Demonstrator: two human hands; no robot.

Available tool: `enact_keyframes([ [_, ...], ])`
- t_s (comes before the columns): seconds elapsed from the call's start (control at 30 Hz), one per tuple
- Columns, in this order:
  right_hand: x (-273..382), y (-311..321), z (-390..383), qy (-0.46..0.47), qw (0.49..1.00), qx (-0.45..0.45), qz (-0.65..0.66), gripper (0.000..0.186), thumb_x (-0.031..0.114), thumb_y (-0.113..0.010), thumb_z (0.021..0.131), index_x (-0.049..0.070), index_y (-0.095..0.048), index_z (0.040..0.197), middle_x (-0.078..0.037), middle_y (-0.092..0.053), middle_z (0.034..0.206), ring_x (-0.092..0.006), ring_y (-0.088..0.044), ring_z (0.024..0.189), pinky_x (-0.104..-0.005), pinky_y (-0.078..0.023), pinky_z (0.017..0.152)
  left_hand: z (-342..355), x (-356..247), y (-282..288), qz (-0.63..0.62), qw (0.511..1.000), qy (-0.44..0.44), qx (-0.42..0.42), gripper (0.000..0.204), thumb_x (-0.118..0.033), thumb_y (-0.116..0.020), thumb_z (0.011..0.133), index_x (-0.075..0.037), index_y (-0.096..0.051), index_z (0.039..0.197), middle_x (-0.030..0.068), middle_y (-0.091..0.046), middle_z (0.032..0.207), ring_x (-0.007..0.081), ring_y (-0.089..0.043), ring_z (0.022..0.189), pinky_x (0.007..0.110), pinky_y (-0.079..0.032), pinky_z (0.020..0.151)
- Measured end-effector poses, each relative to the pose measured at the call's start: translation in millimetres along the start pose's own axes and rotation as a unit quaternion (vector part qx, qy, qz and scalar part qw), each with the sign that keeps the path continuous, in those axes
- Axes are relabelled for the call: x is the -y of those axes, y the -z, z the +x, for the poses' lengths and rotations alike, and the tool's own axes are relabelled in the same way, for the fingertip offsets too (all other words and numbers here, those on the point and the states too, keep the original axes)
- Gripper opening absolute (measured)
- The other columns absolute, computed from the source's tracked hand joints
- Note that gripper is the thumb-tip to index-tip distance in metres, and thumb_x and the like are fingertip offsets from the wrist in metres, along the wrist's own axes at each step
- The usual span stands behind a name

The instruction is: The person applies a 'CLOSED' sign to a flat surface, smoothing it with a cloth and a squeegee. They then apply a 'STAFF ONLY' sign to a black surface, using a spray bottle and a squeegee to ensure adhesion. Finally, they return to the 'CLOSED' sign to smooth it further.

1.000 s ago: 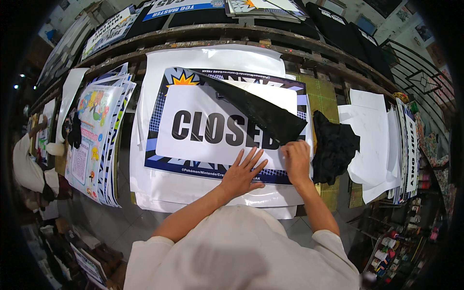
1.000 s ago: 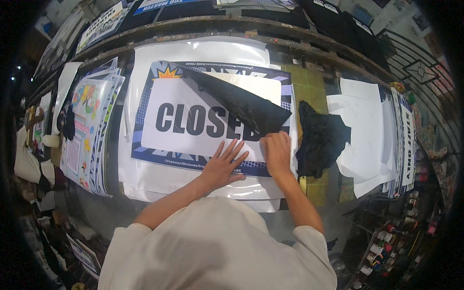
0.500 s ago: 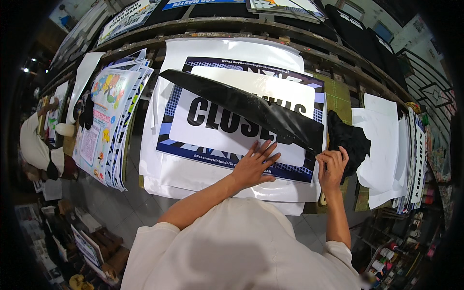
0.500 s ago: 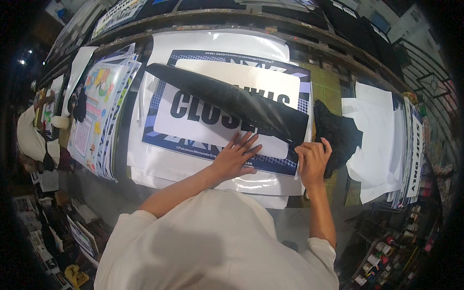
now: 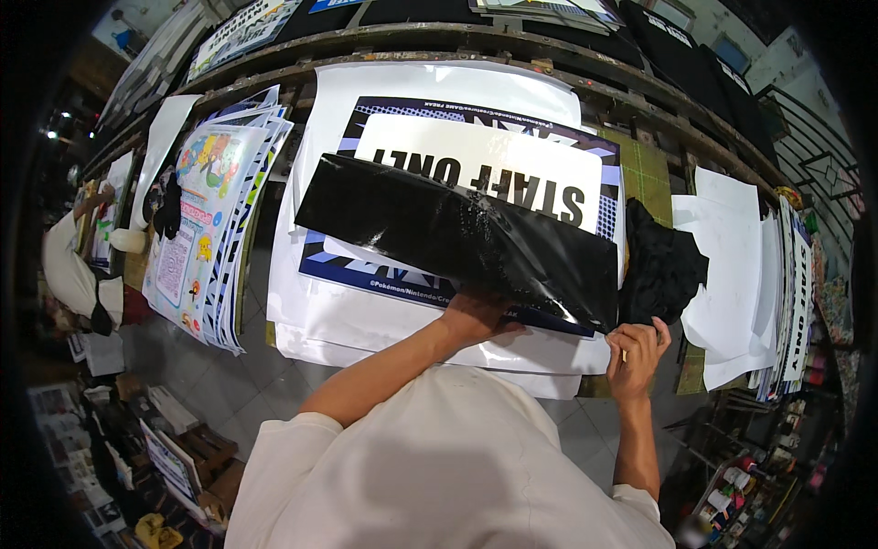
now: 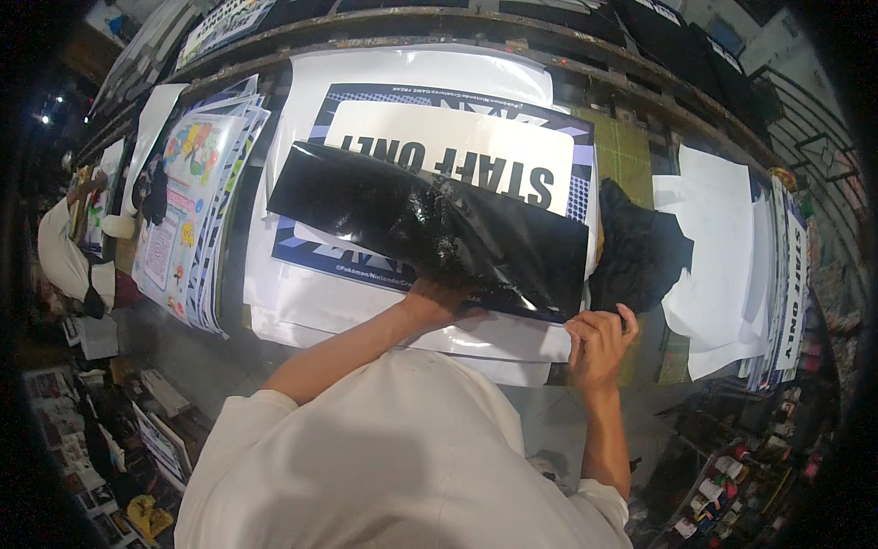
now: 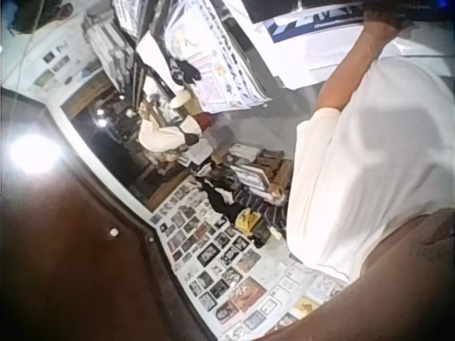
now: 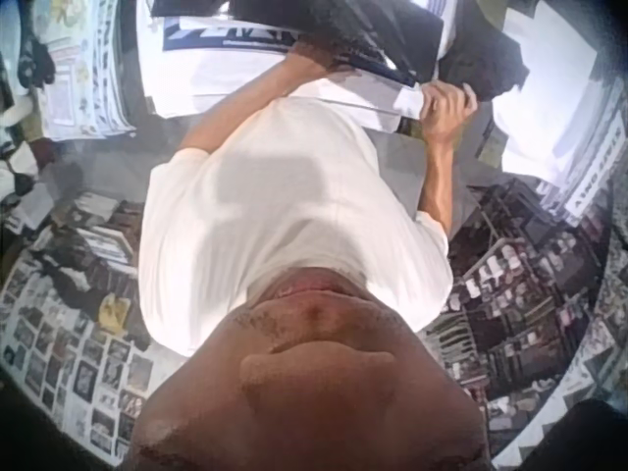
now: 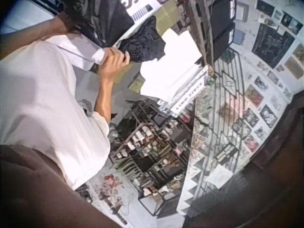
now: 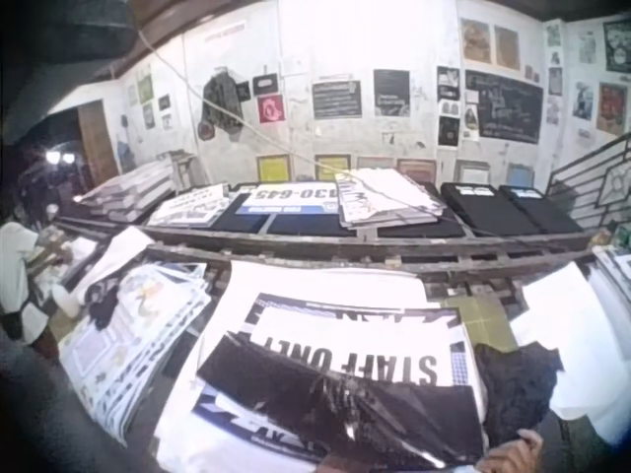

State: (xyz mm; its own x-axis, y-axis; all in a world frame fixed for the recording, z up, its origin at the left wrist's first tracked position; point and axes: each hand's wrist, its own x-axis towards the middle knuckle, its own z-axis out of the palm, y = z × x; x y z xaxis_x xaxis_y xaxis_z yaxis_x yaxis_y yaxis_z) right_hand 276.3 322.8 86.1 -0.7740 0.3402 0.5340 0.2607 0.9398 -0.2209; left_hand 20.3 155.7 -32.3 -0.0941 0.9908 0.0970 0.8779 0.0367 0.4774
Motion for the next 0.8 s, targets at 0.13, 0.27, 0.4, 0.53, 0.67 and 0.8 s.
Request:
enact_keyframes([
  [0.13, 10.0, 1.3, -9.0, 0.004, 1.000, -0.011, -0.003, 0.027, 0.000, -0.076, 0.082, 0.013, -0.061, 0.100, -0.004, -0.065, 0.096, -0.0240, -0.064, 0.093, -0.0536, -0.036, 0.112, 7.3, 2.1, -3.0, -0.011, 0.999, 0.012, 0.031, 0.072, -0.064, -0.065, 0.093, -0.020, -0.056, 0.149, 0.0164, -0.047, 0.157, 0.0409, -0.034, 0.150, 0.058, -0.022, 0.125],
  [0.27, 19.1, 11.5, -15.5, 0.006, 1.000, -0.018, -0.002, 0.025, 0.001, -0.076, 0.083, 0.014, -0.061, 0.099, -0.003, -0.065, 0.095, -0.0237, -0.064, 0.092, -0.0530, -0.036, 0.112, 6.4, 5.4, -15.5, -0.013, 0.999, 0.010, -0.037, 0.063, -0.053, -0.068, 0.094, -0.019, -0.059, 0.146, 0.0169, -0.053, 0.151, 0.0404, -0.044, 0.143, 0.057, -0.029, 0.121],
  [0.4, 25.3, 38.9, -26.6, -0.028, 0.999, -0.039, -0.020, 0.022, 0.004, -0.076, 0.085, 0.014, -0.061, 0.098, -0.003, -0.065, 0.093, -0.0235, -0.064, 0.092, -0.0526, -0.036, 0.112, -14.1, 14.0, -22.1, -0.001, 0.994, -0.004, -0.108, 0.059, -0.049, -0.069, 0.094, -0.018, -0.060, 0.144, 0.0172, -0.057, 0.148, 0.0401, -0.050, 0.139, 0.057, -0.033, 0.119],
  [0.53, 27.2, 54.2, -50.6, -0.051, 0.996, -0.055, -0.057, 0.017, 0.007, -0.075, 0.090, 0.014, -0.061, 0.096, -0.003, -0.065, 0.093, -0.0233, -0.065, 0.091, -0.0524, -0.036, 0.112, -30.0, 21.7, -15.5, -0.007, 0.996, 0.019, -0.092, 0.059, -0.049, -0.069, 0.094, -0.018, -0.060, 0.144, 0.0173, -0.057, 0.148, 0.0403, -0.049, 0.139, 0.057, -0.033, 0.119],
  [0.67, 41.5, 62.6, -67.7, -0.063, 0.994, -0.061, -0.067, 0.016, 0.007, -0.075, 0.091, 0.013, -0.060, 0.096, -0.003, -0.065, 0.093, -0.0235, -0.064, 0.091, -0.0524, -0.036, 0.113, -36.0, 22.8, -15.2, -0.016, 0.996, 0.043, -0.070, 0.059, -0.049, -0.068, 0.094, -0.018, -0.060, 0.144, 0.0174, -0.056, 0.149, 0.0405, -0.049, 0.139, 0.057, -0.033, 0.119],
  [0.8, 50.2, 60.9, -76.8, -0.082, 0.992, -0.068, -0.073, 0.016, 0.008, -0.075, 0.092, 0.013, -0.060, 0.096, -0.003, -0.065, 0.093, -0.0236, -0.064, 0.091, -0.0524, -0.035, 0.114, -41.1, 25.4, -13.5, -0.031, 0.995, 0.074, -0.059, 0.059, -0.049, -0.068, 0.094, -0.018, -0.060, 0.144, 0.0175, -0.055, 0.149, 0.0407, -0.048, 0.140, 0.057, -0.032, 0.119],
])
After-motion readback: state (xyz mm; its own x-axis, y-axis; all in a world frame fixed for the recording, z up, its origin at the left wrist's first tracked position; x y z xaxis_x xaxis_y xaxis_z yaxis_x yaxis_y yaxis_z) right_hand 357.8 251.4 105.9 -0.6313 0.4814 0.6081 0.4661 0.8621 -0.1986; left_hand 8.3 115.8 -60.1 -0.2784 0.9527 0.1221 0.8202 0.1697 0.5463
